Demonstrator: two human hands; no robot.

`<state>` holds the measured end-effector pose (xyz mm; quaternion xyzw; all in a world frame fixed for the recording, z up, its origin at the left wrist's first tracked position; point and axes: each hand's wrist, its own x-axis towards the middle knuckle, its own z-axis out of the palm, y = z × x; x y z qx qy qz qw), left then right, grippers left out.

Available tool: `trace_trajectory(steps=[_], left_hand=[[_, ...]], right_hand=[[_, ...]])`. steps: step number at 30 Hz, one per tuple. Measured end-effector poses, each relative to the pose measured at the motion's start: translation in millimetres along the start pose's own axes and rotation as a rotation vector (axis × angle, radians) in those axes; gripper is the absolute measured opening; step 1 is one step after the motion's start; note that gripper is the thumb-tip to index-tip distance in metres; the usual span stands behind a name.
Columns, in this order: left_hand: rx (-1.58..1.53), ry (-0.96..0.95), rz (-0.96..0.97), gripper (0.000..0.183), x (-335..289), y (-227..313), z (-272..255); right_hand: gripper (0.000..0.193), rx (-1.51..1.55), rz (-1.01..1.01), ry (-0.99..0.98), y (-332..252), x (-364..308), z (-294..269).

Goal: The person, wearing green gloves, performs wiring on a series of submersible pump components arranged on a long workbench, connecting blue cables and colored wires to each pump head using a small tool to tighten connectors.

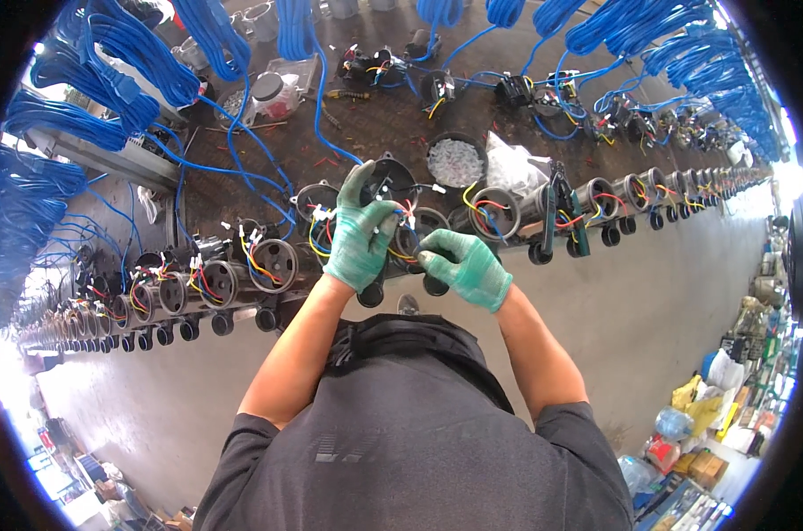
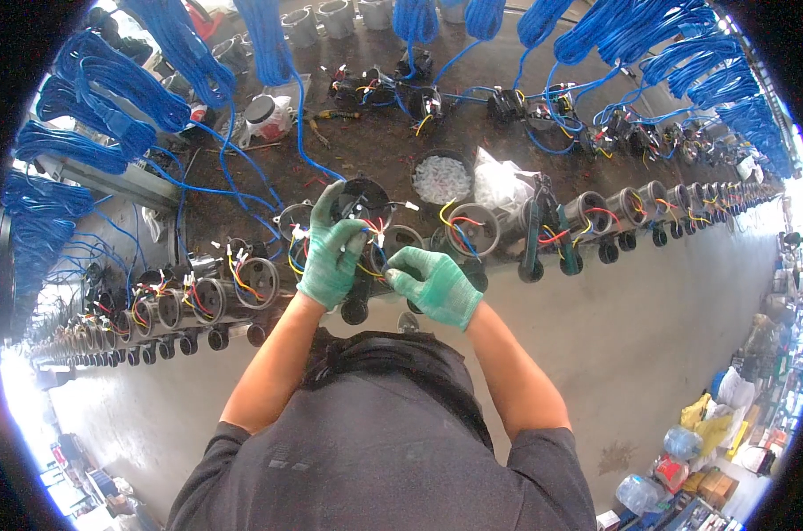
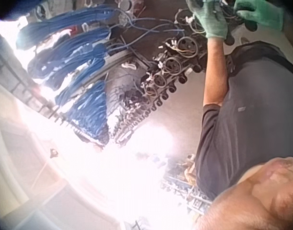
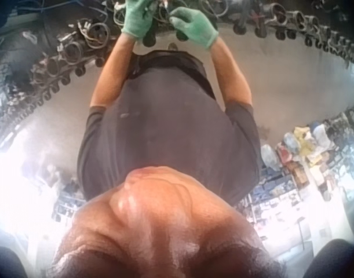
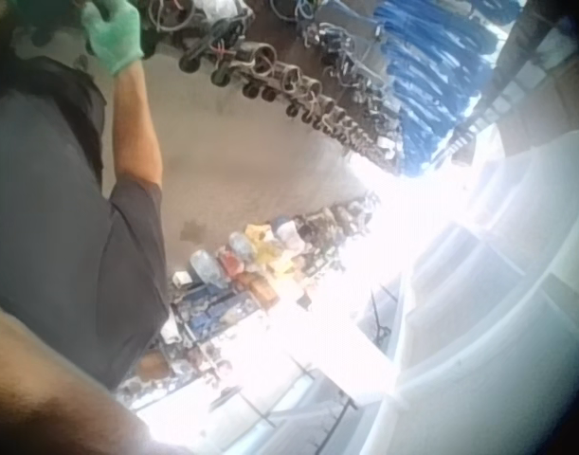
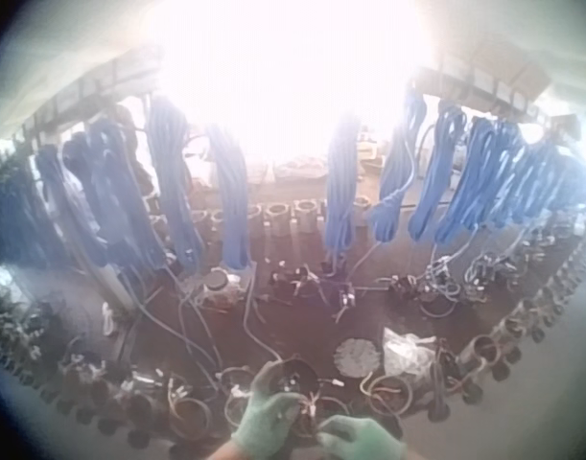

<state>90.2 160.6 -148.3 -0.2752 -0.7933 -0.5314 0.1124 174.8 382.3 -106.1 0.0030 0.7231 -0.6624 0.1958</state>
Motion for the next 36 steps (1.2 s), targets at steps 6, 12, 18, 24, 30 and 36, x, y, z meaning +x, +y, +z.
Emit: trace_trajectory(steps=[6, 12, 18, 24, 30, 36], left_hand=[[-0.159, 0.009, -0.137, 0.011, -1, 5, -1], [-0.114, 0.001, -0.074, 0.013, -1, 5, -2], [-0.070, 0.000, 0.000, 0.012, 1, -1, 0], [-0.051, 0.019, 0.015, 0.013, -1, -7, 1], [-0.031, 0.046, 0.022, 0.013, -3, -8, 4], [-0.024, -0.013, -0.008, 0.016, -3, -4, 2]], right_hand=[[0.017, 0.140, 0.024, 0.019, -3, -9, 2], [0.016, 0.200, -0.065, 0.046, -13, -4, 6], [0.008, 0.031, -0.257, 0.105, -21, 5, 13], [0.008, -0.366, -0.411, 0.096, -45, 21, -4], [0.024, -1.161, -0.662, -0.005, -75, 32, -30], [0.020, -1.239, -0.633, 0.073, -80, 42, -16]])
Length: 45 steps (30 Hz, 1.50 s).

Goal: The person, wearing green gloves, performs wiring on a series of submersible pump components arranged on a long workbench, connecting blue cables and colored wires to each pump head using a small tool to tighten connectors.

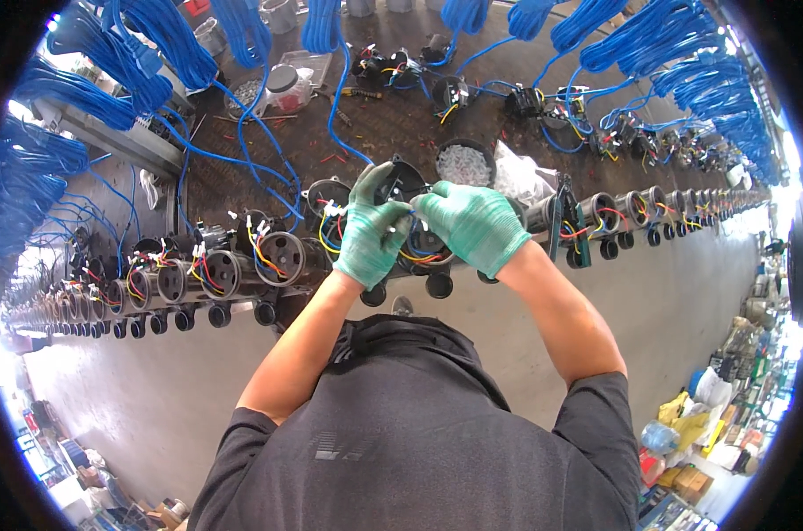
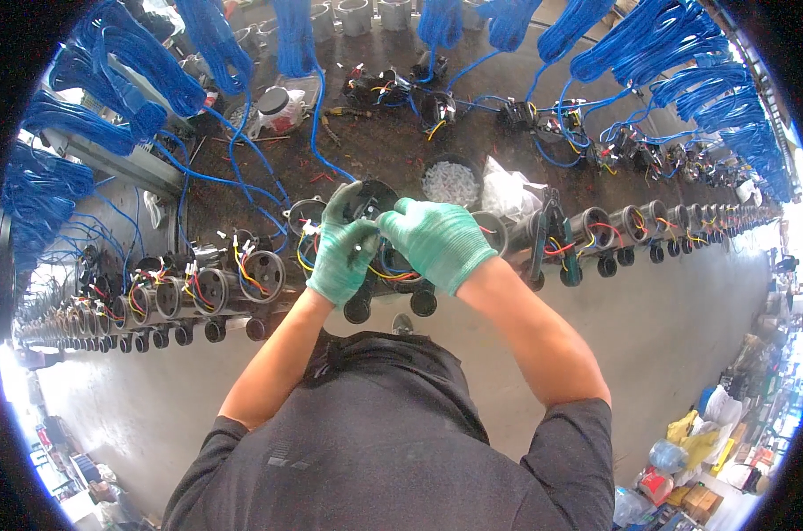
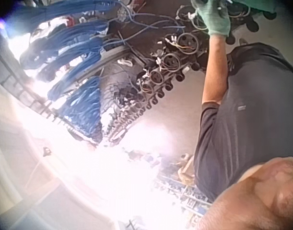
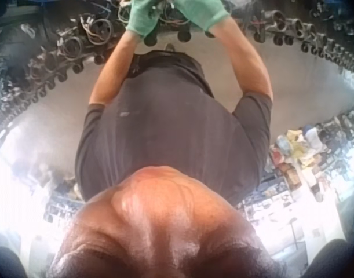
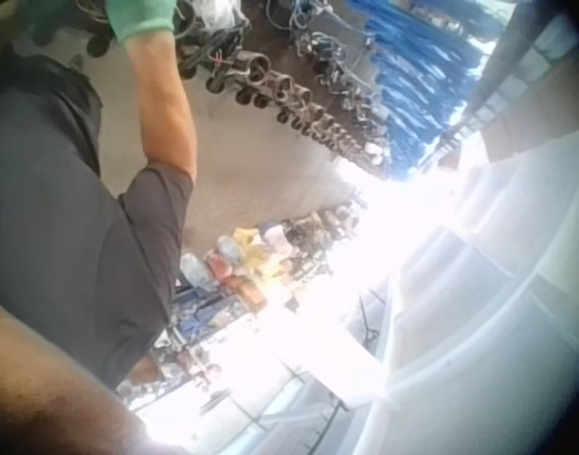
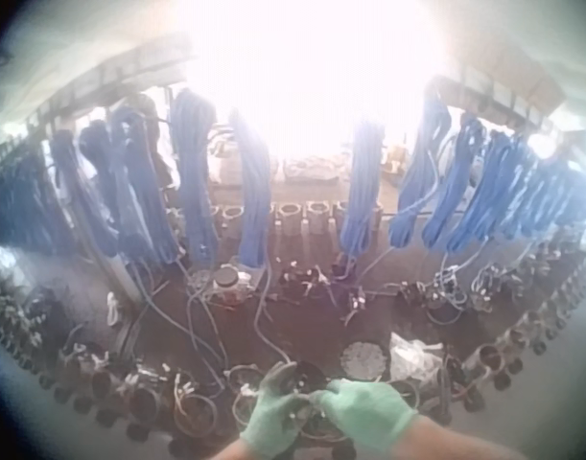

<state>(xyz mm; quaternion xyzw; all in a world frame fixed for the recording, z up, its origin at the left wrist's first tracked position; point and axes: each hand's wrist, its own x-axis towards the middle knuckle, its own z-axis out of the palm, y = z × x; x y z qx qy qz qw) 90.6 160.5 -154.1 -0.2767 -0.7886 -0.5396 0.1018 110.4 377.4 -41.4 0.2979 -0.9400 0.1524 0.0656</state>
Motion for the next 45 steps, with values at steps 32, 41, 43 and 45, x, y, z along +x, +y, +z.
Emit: trace_trajectory(steps=[32, 41, 43, 45], left_hand=[[0.125, -0.060, 0.076, 0.022, 2, 9, -11], [0.136, -0.064, 0.083, 0.023, 3, 10, -12], [0.146, -0.065, 0.090, 0.024, 2, 10, -12], [0.135, -0.065, 0.096, 0.025, 2, 10, -12]], right_hand=[[0.035, 0.147, -0.038, 0.297, 6, -26, 25], [0.010, 0.304, 0.058, 0.137, -4, -12, 20], [0.012, 0.912, 0.533, -0.002, -15, -15, 24], [0.023, 1.480, 0.939, -0.152, -16, -19, 24]])
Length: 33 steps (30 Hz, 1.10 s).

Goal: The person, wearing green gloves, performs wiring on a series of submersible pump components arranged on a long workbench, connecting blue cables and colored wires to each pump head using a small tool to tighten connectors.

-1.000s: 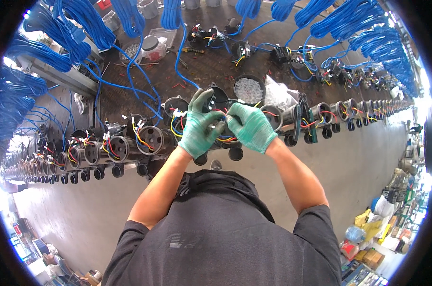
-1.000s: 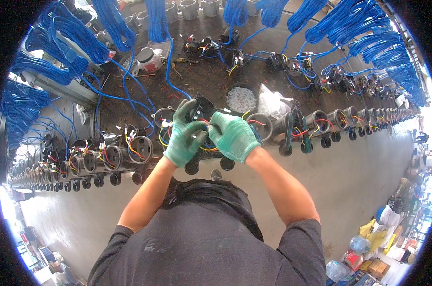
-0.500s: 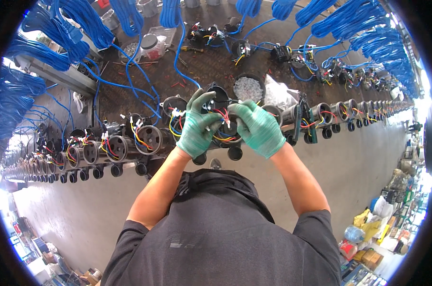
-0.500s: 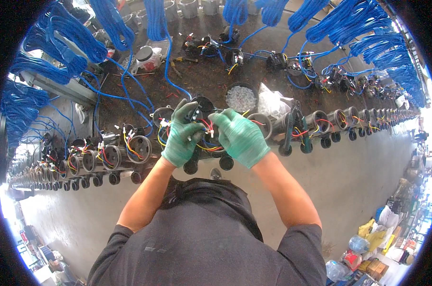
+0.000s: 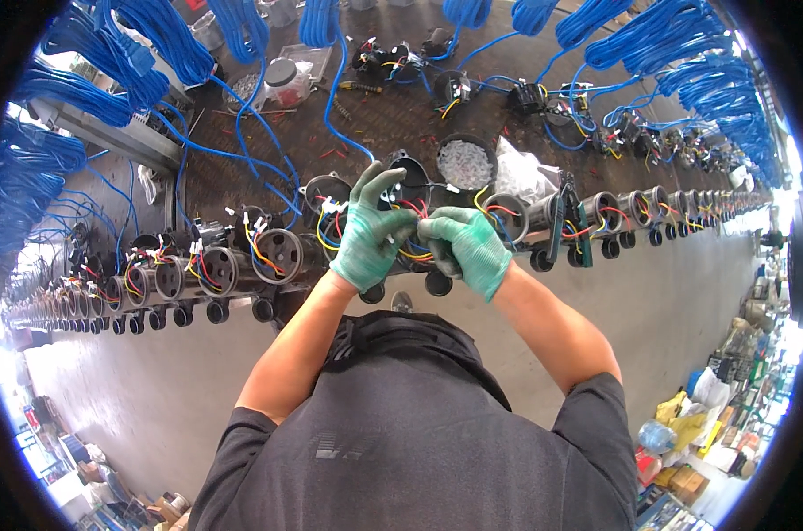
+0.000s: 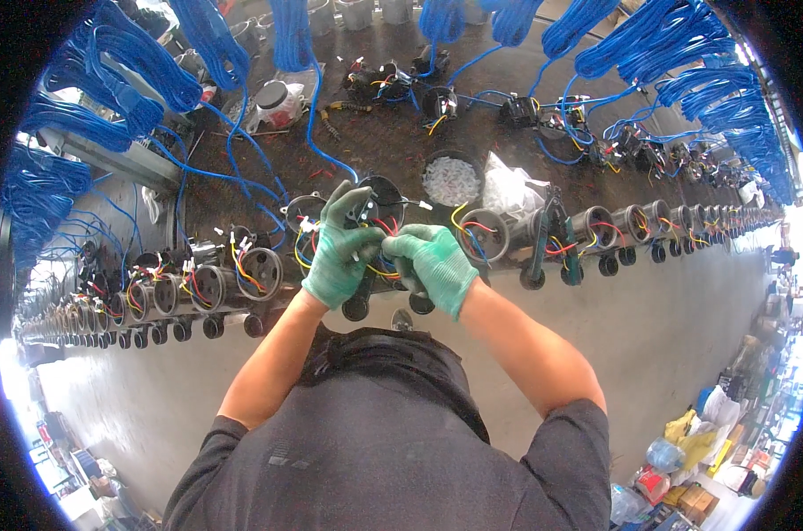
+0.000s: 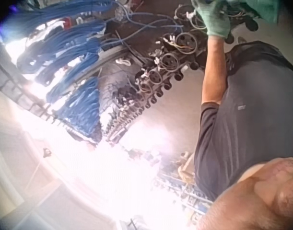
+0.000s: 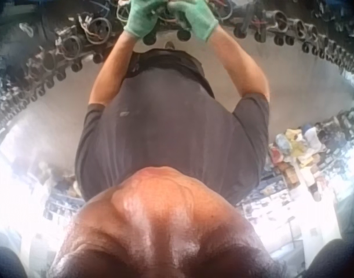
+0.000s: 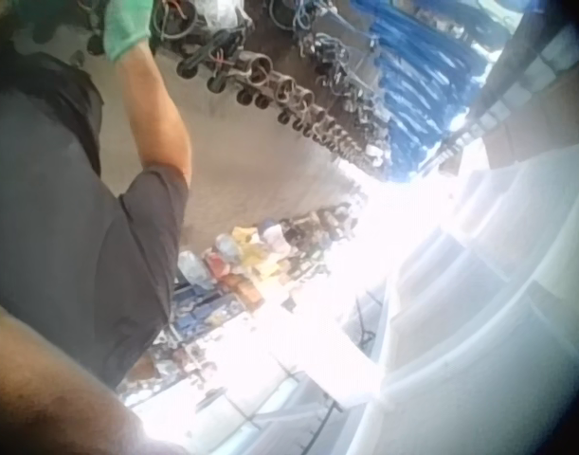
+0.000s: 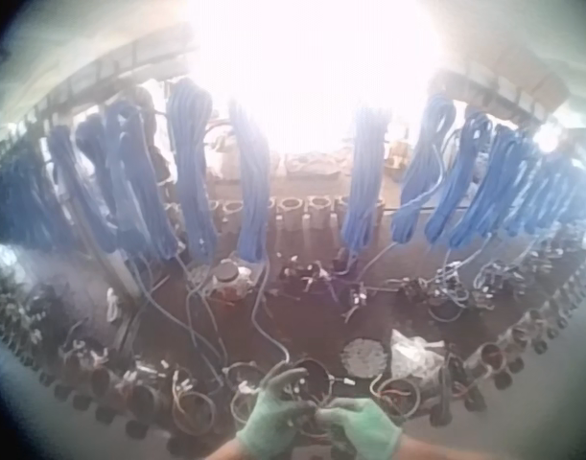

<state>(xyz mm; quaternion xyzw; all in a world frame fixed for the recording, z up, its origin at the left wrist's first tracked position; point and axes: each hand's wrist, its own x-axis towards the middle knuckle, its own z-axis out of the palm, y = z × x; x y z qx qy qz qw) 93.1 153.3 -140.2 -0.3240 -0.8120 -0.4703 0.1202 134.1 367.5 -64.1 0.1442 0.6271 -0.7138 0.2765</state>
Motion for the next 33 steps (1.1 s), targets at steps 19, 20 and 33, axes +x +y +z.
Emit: trace_trajectory(steps=[19, 20, 33], left_hand=[[-0.024, -0.020, -0.043, 0.034, 0, 2, 0], [-0.001, -0.022, -0.041, 0.034, 0, 3, 0], [0.054, -0.002, -0.060, 0.027, 0, 4, 6]], right_hand=[[0.022, -0.906, -0.745, 0.050, -6, 13, -11], [0.024, -0.592, -0.403, 0.005, -5, 9, -8], [0.040, -1.590, -0.341, 0.275, -83, 94, -112]])
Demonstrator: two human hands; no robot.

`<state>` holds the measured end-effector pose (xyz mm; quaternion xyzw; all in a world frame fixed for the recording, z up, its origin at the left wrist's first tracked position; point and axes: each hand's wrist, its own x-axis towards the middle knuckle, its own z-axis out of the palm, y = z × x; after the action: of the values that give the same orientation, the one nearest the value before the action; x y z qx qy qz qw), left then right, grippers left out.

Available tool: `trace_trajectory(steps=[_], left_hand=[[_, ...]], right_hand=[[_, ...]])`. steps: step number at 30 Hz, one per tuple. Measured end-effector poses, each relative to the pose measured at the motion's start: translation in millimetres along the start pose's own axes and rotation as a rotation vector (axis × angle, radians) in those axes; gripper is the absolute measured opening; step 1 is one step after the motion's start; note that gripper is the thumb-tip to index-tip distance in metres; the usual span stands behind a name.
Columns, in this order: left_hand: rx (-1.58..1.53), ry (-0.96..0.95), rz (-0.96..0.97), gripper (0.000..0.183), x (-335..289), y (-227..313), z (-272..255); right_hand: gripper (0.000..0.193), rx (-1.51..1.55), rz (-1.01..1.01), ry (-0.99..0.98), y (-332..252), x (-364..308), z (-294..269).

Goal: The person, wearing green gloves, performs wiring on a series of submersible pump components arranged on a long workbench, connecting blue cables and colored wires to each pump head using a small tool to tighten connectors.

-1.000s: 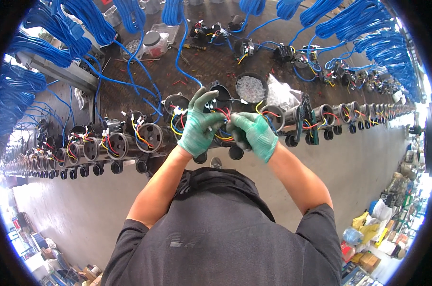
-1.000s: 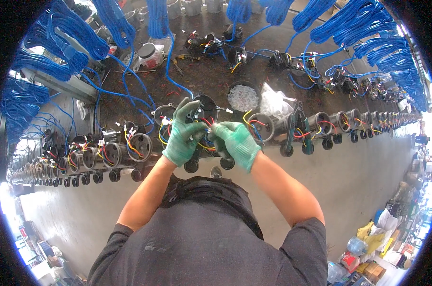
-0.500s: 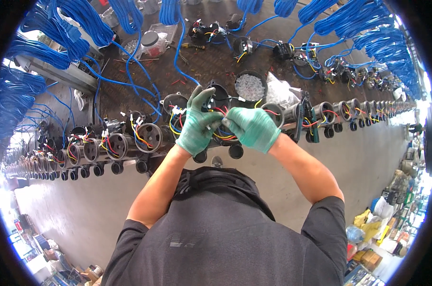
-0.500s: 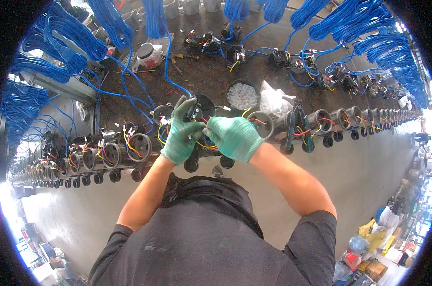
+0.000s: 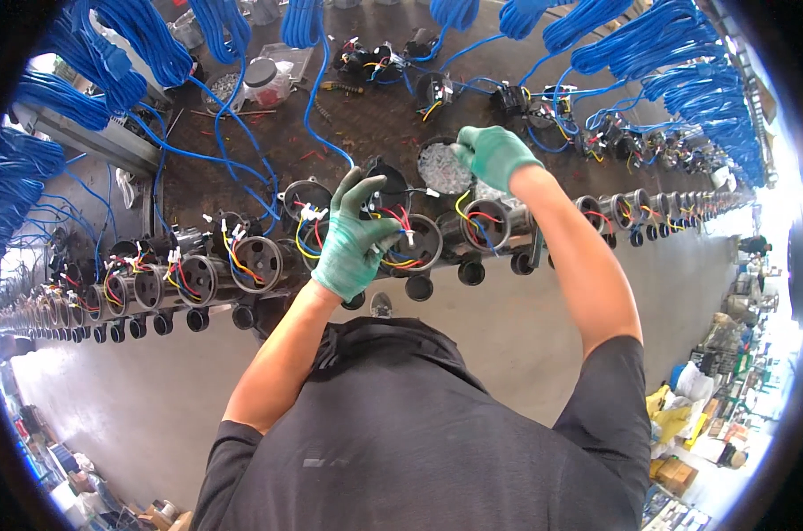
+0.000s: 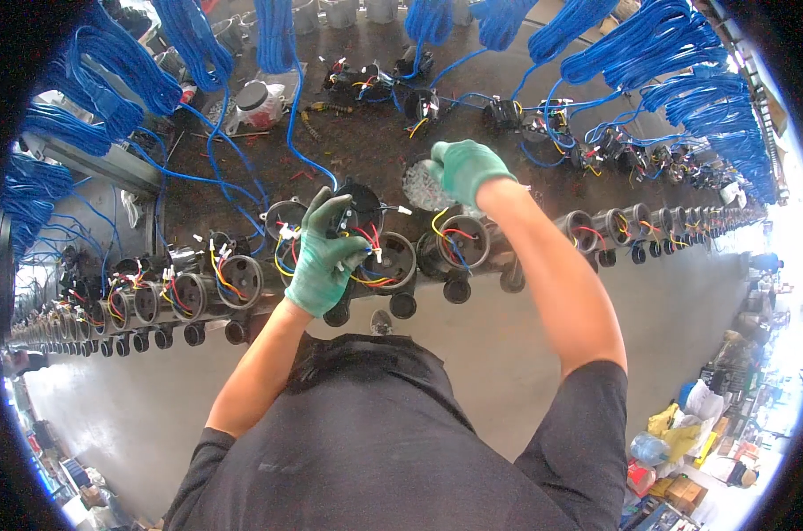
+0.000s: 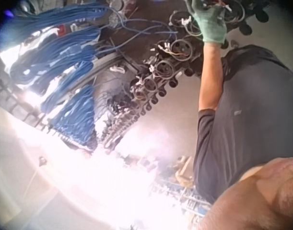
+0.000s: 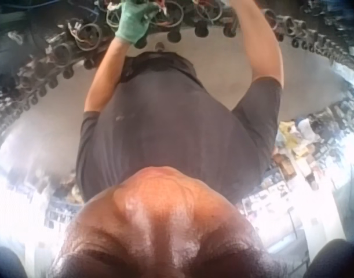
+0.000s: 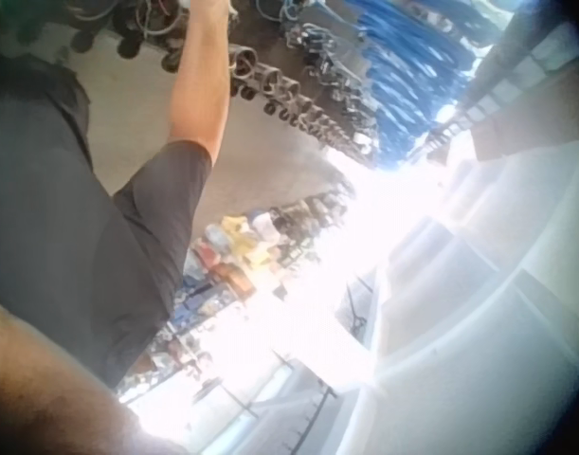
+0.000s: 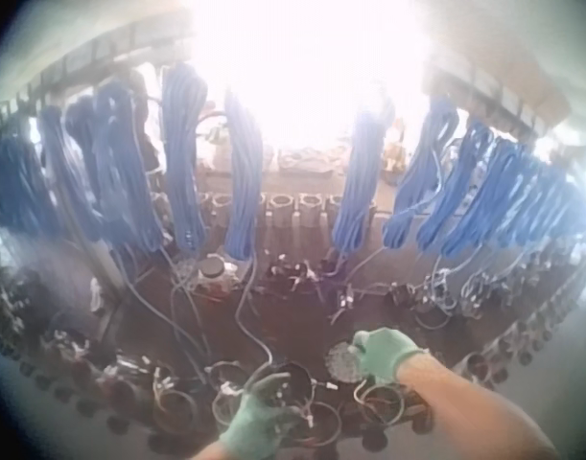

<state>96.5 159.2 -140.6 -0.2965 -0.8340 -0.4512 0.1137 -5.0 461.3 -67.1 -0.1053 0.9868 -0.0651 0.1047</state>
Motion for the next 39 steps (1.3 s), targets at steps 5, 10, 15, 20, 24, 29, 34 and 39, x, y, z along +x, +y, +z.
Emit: trace_trajectory(steps=[5, 10, 15, 20, 24, 29, 34, 39], left_hand=[[-0.060, 0.016, -0.002, 0.028, 1, 0, 0], [-0.089, 0.023, -0.016, 0.030, 1, -1, 0], [-0.105, 0.033, -0.012, 0.030, 3, 0, -1], [-0.119, 0.019, -0.016, 0.028, 3, 0, -1], [-0.136, 0.034, -0.011, 0.030, 3, -3, 1], [-0.107, 0.039, 0.004, 0.028, 3, -6, 1], [-0.120, 0.026, -0.009, 0.027, 3, -5, -1], [-0.072, 0.006, 0.001, 0.017, 3, -6, -2]], right_hand=[[0.031, -0.382, -0.110, -0.575, 43, 74, 64], [0.033, -0.475, -0.001, -0.600, 46, 97, 104], [0.035, -0.525, -0.091, -0.616, 38, 96, 109], [0.038, -0.413, -0.100, -0.590, 42, 94, 100], [0.025, -0.093, -0.055, -0.299, 41, 72, 65], [0.026, 0.483, -0.137, -0.007, -1, -10, 11], [0.018, 1.172, -0.248, 0.305, -63, -89, 21], [0.020, 1.389, -0.081, 0.334, -98, -117, 61]])
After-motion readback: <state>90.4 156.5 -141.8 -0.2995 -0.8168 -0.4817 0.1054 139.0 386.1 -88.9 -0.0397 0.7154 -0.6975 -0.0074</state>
